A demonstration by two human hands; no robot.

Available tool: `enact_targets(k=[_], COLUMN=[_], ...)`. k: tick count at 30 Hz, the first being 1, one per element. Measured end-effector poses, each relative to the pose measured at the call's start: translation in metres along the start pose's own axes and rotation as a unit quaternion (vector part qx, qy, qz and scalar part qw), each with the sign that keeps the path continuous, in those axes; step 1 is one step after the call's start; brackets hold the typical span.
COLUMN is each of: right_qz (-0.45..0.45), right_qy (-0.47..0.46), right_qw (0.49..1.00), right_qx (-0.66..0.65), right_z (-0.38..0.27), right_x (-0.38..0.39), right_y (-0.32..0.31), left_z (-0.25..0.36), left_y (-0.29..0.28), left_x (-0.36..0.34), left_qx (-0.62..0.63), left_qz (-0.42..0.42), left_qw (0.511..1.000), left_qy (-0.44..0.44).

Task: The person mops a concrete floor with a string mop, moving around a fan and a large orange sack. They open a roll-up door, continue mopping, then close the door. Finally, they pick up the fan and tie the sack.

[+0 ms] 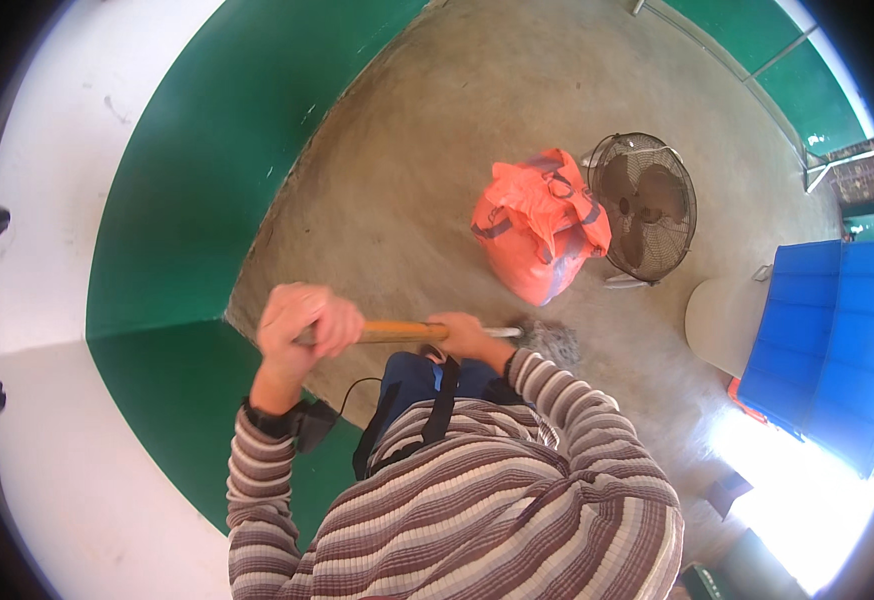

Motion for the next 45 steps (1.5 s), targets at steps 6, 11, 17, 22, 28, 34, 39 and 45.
enact_targets(k=[6, 11, 17, 22, 28, 34, 39, 45], right_qz=[0.133, 0.206, 0.256, 0.267, 0.220, 0.343, 0.363, 0.412], right_qy=[-0.155, -0.148, -0.068, 0.012, 0.164, 0.144, 0.212, 0.190], right_qw=[0.979, 0.965, 0.943, 0.931, 0.916, 0.891, 0.863, 0.848], right_qx=[-0.015, 0.072, 0.203, 0.250, 0.293, 0.259, 0.280, 0.274], right_z=[-0.095, -0.106, -0.076, -0.027, 0.070, 0.145, 0.222, 0.266], right_x=[-0.143, -0.258, -0.374, -0.407, -0.433, -0.452, -0.465, -0.478], right_y=[-0.021, -0.036, -0.052, -0.061, -0.119, -0.260, -0.407, -0.543], left_z=[0.099, 0.107, 0.086, -0.002, -0.127, -0.188, -0.234, -0.286], left_y=[-0.055, -0.127, -0.278, -0.383, -0.410, -0.343, -0.258, -0.180], left_x=[-0.031, -0.055, -0.089, -0.080, -0.175, -0.338, -0.501, -0.656], left_qx=[-0.185, -0.348, -0.466, -0.428, -0.453, -0.143, 0.025, 0.220], left_qz=[-0.106, -0.226, -0.121, 0.003, -0.011, 0.052, 0.021, 0.017], left_qw=[0.974, 0.909, 0.873, 0.792, 0.810, 0.860, 0.824, 0.760], left_qy=[0.075, 0.043, -0.084, -0.434, -0.373, -0.488, -0.565, -0.611])
Point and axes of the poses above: each hand's wrist, its own x-axis away from the middle knuckle, its own y-axis out of the palm, z = x × y, the point moved 7 cm from there along -x, towards the middle knuckle, and after that the axes turned 2 degrees about y, right-handed, at the moved point
